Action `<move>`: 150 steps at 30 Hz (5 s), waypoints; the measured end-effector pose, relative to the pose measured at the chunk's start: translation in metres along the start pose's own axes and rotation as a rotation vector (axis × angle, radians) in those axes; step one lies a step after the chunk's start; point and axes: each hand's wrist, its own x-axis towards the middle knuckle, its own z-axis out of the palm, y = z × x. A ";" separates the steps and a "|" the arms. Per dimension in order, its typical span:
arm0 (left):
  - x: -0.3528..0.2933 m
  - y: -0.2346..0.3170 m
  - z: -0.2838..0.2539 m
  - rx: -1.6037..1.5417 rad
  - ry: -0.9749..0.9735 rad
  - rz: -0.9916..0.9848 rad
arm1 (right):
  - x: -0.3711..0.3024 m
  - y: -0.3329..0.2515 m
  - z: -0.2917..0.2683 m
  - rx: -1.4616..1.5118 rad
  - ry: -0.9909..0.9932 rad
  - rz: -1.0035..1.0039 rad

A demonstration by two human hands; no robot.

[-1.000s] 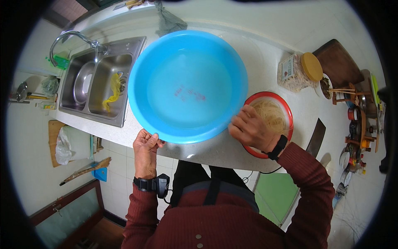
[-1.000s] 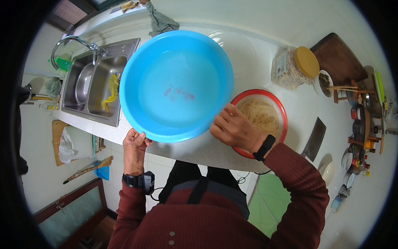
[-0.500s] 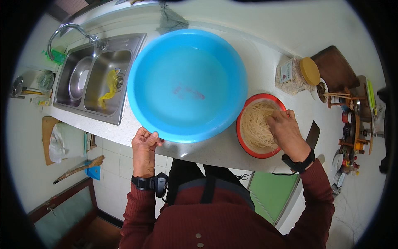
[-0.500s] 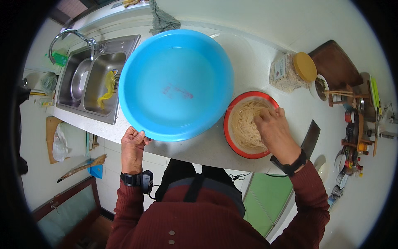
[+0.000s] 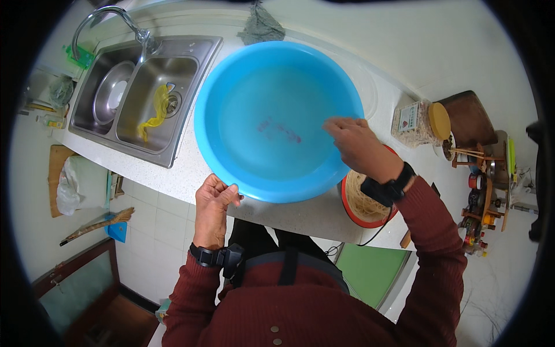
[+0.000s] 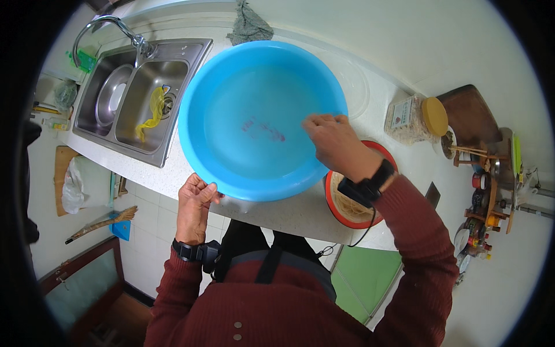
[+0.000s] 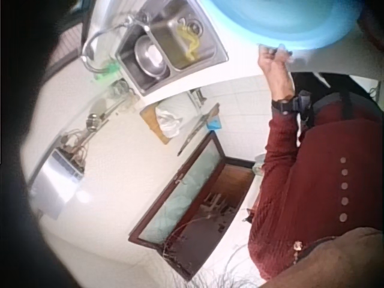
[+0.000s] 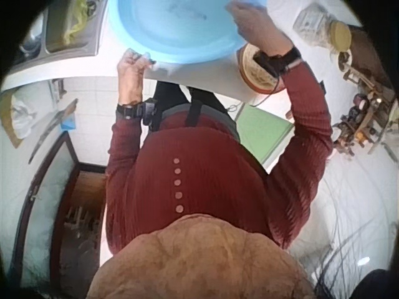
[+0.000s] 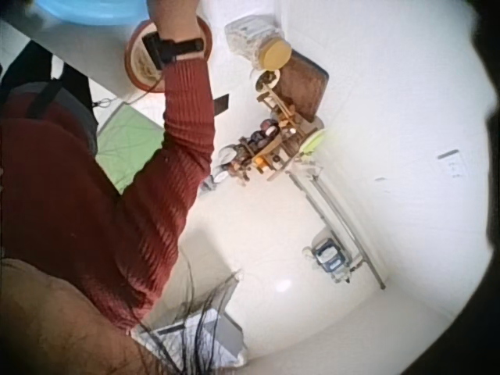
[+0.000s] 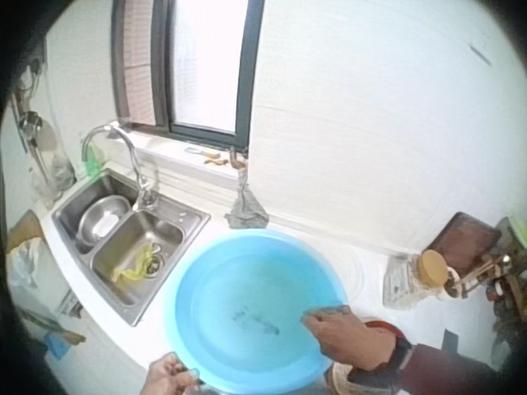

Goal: The person folds a pair of black trousers on a sofa, then moves to the kitchen. They wash noodles in a blue basin, transfer them to a red-rimmed bowl, and drain the water into the sink.

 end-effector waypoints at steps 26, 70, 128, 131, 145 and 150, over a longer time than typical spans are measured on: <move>0.011 0.012 -0.016 -0.014 -0.127 -0.167 | 0.139 -0.004 0.063 0.024 -0.283 -0.072; 0.007 0.013 -0.010 0.052 -0.069 -0.041 | -0.025 -0.010 -0.008 0.321 -0.403 -0.271; 0.010 -0.004 -0.015 0.035 -0.074 0.014 | 0.028 -0.008 0.021 -0.292 -0.672 -0.009; 0.010 -0.004 -0.015 0.049 -0.067 0.026 | 0.015 -0.006 0.002 -0.254 -0.633 -0.052; 0.007 -0.007 -0.012 0.043 -0.016 0.063 | -0.157 0.024 0.034 -0.109 0.031 0.048; 0.007 -0.007 -0.010 0.034 -0.002 0.084 | -0.162 0.024 0.057 -0.025 0.159 0.249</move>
